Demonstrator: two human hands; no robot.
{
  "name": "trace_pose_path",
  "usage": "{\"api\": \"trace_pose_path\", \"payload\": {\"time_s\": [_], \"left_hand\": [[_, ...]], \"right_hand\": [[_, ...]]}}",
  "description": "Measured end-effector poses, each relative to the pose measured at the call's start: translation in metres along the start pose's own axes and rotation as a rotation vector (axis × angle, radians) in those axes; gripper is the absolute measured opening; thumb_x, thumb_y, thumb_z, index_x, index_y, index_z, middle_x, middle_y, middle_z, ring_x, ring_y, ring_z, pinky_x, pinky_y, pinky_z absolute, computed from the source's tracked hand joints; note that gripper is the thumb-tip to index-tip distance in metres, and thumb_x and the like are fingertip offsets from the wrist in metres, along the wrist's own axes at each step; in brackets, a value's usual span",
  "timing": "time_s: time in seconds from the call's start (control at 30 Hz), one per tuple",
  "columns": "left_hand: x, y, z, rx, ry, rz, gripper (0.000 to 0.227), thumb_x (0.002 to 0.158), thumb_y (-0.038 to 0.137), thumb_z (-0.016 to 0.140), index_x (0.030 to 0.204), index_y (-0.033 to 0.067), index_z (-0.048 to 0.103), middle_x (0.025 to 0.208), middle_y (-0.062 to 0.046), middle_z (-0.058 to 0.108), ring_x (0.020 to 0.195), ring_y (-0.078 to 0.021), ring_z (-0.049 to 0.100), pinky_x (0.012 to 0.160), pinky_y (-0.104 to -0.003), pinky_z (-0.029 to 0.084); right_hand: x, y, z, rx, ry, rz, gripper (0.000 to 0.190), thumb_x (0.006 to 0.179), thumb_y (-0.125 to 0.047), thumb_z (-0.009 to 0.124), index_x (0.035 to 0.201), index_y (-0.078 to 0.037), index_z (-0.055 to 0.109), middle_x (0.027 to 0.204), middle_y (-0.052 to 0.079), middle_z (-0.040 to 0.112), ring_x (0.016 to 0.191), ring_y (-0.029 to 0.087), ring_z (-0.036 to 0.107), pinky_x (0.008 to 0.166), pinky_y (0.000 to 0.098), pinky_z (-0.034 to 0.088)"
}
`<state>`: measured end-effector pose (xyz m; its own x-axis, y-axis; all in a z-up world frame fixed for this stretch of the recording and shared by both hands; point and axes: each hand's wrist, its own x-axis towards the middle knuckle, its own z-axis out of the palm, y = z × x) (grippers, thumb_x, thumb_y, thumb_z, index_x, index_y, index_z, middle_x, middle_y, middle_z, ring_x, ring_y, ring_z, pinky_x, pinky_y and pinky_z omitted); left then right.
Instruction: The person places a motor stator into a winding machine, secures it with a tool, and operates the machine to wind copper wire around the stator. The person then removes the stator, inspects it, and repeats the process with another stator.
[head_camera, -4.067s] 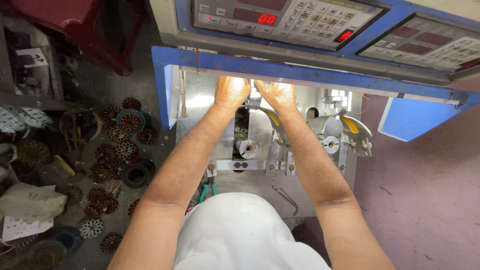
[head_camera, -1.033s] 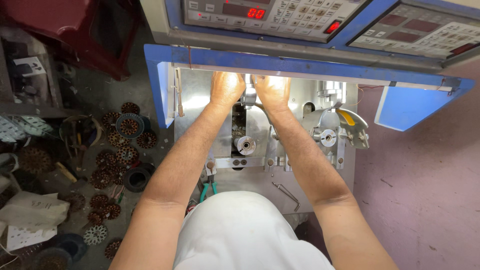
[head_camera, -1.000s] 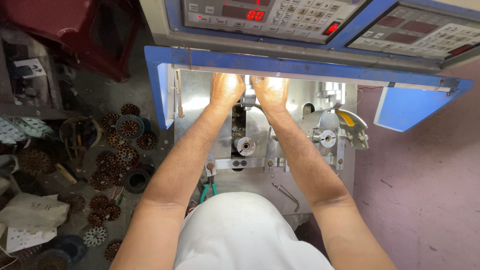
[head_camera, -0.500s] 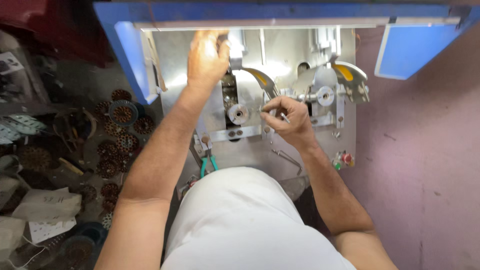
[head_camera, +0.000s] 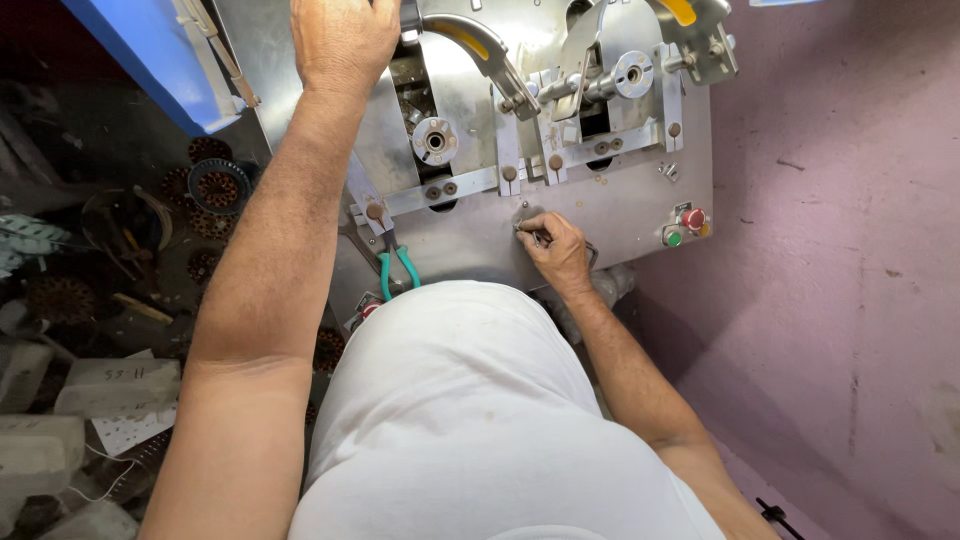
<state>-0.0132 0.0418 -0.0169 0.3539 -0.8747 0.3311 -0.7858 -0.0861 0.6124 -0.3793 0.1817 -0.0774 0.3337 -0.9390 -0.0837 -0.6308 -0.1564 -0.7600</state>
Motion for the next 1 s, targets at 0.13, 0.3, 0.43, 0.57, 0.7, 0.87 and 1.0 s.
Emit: {"api": "trace_pose_path", "payload": {"time_s": [0.13, 0.3, 0.43, 0.57, 0.7, 0.87, 1.0], "left_hand": [[0.001, 0.014, -0.014, -0.004, -0.046, -0.124, 0.039, 0.105, 0.035, 0.062, 0.087, 0.0011, 0.069, 0.082, -0.015, 0.069, 0.078, -0.0339, 0.069, 0.071, -0.05, 0.054], [0.001, 0.035, -0.034, -0.176, 0.11, -0.066, 0.017, 0.101, 0.015, 0.059, 0.107, 0.0083, 0.073, 0.117, -0.017, 0.065, 0.097, -0.0377, 0.068, 0.084, -0.05, 0.055], [0.005, 0.044, -0.043, -0.221, 0.213, -0.007, 0.018, 0.097, 0.005, 0.059, 0.108, 0.0078, 0.072, 0.113, -0.012, 0.067, 0.101, -0.0357, 0.069, 0.09, -0.045, 0.055], [0.001, 0.052, -0.053, -0.426, 0.224, -0.087, 0.016, 0.095, 0.004, 0.063, 0.107, 0.0049, 0.073, 0.106, -0.009, 0.07, 0.086, -0.0222, 0.074, 0.078, -0.035, 0.06], [0.005, 0.05, -0.054, -0.751, 0.063, -0.165, 0.015, 0.094, 0.008, 0.071, 0.108, 0.0028, 0.075, 0.095, -0.006, 0.076, 0.08, -0.0116, 0.073, 0.071, -0.025, 0.06], [0.021, 0.029, -0.042, -0.945, -0.158, -0.278, 0.02, 0.093, 0.009, 0.071, 0.11, 0.0002, 0.076, 0.086, -0.005, 0.076, 0.07, -0.0081, 0.067, 0.066, -0.023, 0.056], [0.043, 0.004, -0.011, -1.012, -0.082, -0.43, 0.012, 0.089, 0.006, 0.074, 0.098, -0.002, 0.073, 0.081, -0.004, 0.074, 0.068, -0.0097, 0.068, 0.062, -0.025, 0.056]], "right_hand": [[0.001, -0.003, 0.0, -0.04, 0.021, -0.025, 0.016, 0.082, -0.009, 0.083, 0.092, -0.005, 0.072, 0.081, 0.005, 0.068, 0.062, 0.014, 0.059, 0.058, 0.0311, 0.05], [0.0, -0.017, -0.004, -0.033, 0.05, -0.017, 0.015, 0.08, -0.009, 0.084, 0.092, -0.006, 0.075, 0.075, 0.005, 0.066, 0.06, 0.014, 0.056, 0.057, 0.0307, 0.047], [0.013, -0.058, -0.019, 0.172, 0.041, 0.169, 0.016, 0.082, -0.011, 0.085, 0.095, -0.005, 0.078, 0.065, 0.0, 0.059, 0.056, 0.007, 0.047, 0.051, 0.0251, 0.039], [0.055, -0.121, -0.043, 0.531, 0.073, 0.12, 0.016, 0.085, -0.013, 0.083, 0.096, -0.003, 0.076, 0.072, -0.007, 0.067, 0.061, 0.0, 0.053, 0.051, 0.018, 0.041], [0.131, -0.183, -0.046, 0.484, 0.121, 0.002, 0.017, 0.085, -0.009, 0.084, 0.097, 0.0, 0.076, 0.072, -0.003, 0.066, 0.06, 0.001, 0.052, 0.051, 0.0177, 0.04], [0.23, -0.225, -0.013, 0.649, 0.027, -0.131, 0.019, 0.083, -0.006, 0.082, 0.098, 0.003, 0.073, 0.082, 0.003, 0.074, 0.069, 0.005, 0.066, 0.06, 0.0193, 0.052], [0.273, -0.223, 0.012, 0.738, -0.039, 0.017, 0.016, 0.081, -0.002, 0.082, 0.095, 0.003, 0.077, 0.085, 0.007, 0.078, 0.07, 0.008, 0.071, 0.064, 0.0201, 0.057]]}}
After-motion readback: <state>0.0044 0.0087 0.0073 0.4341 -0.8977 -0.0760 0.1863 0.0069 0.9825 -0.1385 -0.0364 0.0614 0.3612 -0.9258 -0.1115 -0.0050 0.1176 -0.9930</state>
